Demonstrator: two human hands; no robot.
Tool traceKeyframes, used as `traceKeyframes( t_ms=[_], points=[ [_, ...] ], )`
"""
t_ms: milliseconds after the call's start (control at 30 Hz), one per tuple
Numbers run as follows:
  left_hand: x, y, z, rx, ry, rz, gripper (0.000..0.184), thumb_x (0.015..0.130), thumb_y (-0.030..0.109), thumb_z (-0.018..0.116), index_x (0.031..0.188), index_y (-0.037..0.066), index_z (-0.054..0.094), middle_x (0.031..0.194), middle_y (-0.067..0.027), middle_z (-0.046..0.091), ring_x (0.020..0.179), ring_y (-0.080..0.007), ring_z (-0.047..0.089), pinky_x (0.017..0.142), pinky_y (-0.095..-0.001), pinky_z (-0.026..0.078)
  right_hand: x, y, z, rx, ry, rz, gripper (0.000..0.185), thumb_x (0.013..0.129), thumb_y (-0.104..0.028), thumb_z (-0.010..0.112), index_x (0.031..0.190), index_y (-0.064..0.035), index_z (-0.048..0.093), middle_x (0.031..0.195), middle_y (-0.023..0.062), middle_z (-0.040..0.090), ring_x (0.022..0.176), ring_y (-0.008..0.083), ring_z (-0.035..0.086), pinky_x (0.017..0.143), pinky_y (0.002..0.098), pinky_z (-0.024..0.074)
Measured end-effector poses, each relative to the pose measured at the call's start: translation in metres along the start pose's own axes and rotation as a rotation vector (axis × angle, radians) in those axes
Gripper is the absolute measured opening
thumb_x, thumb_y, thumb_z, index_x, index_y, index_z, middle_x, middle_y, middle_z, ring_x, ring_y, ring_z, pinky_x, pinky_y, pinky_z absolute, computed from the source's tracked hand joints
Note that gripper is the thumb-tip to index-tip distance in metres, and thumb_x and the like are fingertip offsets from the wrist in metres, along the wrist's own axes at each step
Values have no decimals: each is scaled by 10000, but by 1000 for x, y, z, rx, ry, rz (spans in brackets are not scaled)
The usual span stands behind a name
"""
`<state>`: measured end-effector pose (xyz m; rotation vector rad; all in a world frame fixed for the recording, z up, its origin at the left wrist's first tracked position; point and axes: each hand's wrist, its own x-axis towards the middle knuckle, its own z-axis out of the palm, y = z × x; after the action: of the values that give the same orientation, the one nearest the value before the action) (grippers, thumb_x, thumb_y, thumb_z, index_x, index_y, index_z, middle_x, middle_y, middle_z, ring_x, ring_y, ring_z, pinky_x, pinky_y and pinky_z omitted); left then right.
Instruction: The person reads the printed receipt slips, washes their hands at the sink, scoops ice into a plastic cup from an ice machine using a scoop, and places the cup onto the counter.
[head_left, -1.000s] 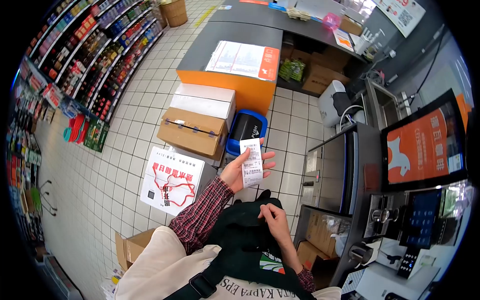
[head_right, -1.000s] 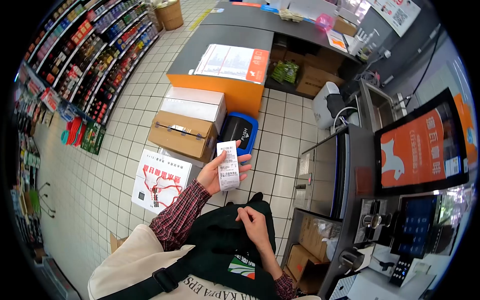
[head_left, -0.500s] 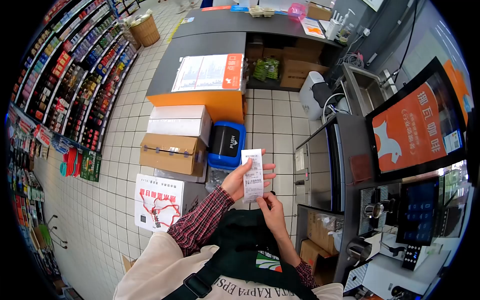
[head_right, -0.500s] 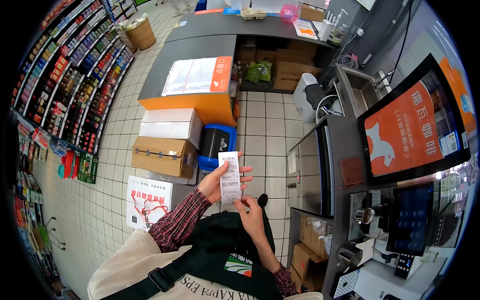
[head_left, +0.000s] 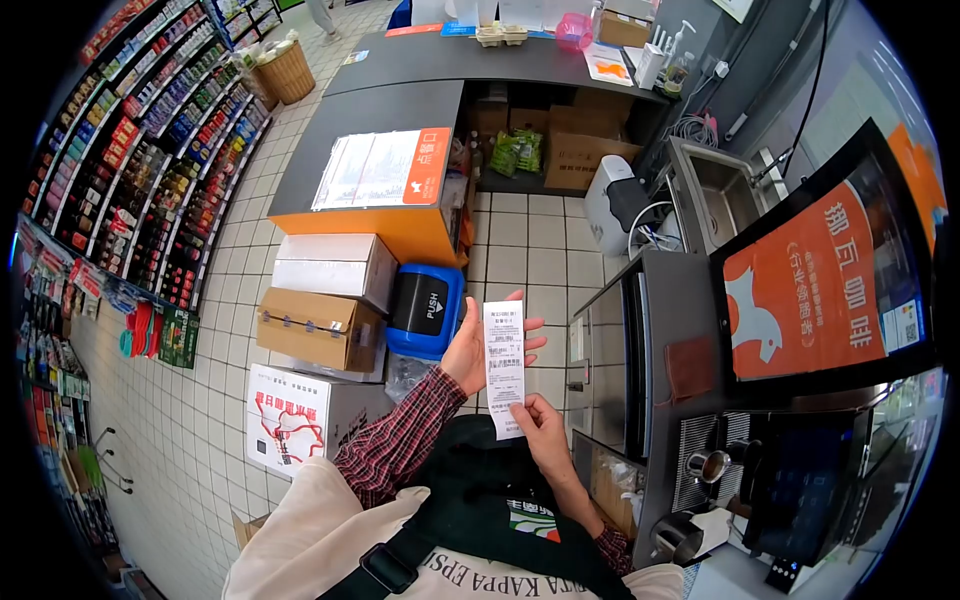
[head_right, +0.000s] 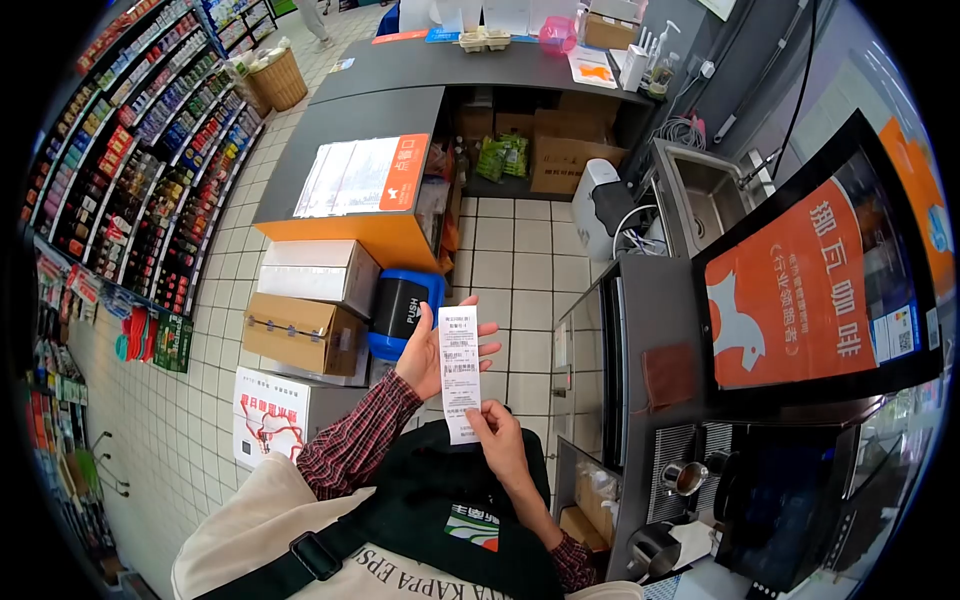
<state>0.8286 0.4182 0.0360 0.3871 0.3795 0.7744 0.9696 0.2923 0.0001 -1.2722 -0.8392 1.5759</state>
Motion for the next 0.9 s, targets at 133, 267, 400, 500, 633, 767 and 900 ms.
traceKeyframes(
  t_ms=[133, 267, 400, 500, 633, 767, 900],
  points=[
    [18, -13, 5, -27, 3, 1, 755, 883, 693, 139, 1471, 222, 185, 1343, -161, 458, 1197, -311, 493, 944, -428, 451, 4, -1, -23, 31, -6, 11, 126, 919, -121, 566, 896, 3, 562, 768, 3, 611, 675, 30, 527, 611, 192, 418],
    [29, -25, 9, -10, 30, 12, 760, 880, 698, 140, 1470, 221, 188, 1353, -167, 447, 1201, -310, 490, 948, -427, 450, 6, -3, -40, 19, -26, 16, 126, 921, -121, 563, 898, 3, 562, 772, 5, 612, 680, 31, 530, 617, 190, 420],
    [33, -33, 8, -9, 35, 24, 772, 880, 699, 152, 1470, 202, 193, 1356, -170, 445, 1199, -305, 494, 946, -424, 452, 7, 0, -52, 42, -52, 30, 129, 924, -121, 559, 906, 7, 562, 778, 10, 616, 686, 33, 535, 626, 191, 426],
    [36, -35, 9, 10, 49, 34, 788, 881, 699, 159, 1468, 175, 197, 1356, -170, 446, 1196, -303, 497, 946, -423, 453, 6, 1, -58, 53, -58, 37, 134, 926, -123, 559, 912, 10, 564, 787, 13, 620, 692, 36, 541, 634, 194, 432],
    [37, -35, 8, 37, 67, 38, 798, 888, 688, 158, 1463, 137, 203, 1356, -168, 446, 1189, -298, 503, 957, -419, 444, 5, 5, -63, 52, -58, 47, 141, 928, -127, 559, 915, 13, 565, 799, 15, 624, 705, 40, 550, 647, 196, 439],
    [37, -35, 5, 38, 83, 48, 673, 956, 567, 231, 1460, 122, 209, 1352, -169, 451, 1195, -283, 501, 967, -412, 440, 6, 10, -63, 72, -60, 60, 140, 927, -126, 560, 911, 13, 567, 798, 16, 624, 708, 42, 552, 650, 198, 441],
    [47, -33, 0, 117, 126, 30, 538, 988, 334, 339, 1454, 95, 218, 1352, -174, 452, 1210, -265, 492, 967, -383, 445, 12, 8, -68, 71, -94, 68, 118, 938, -120, 540, 928, -7, 572, 841, 17, 635, 737, 45, 571, 691, 193, 446]
  ],
)
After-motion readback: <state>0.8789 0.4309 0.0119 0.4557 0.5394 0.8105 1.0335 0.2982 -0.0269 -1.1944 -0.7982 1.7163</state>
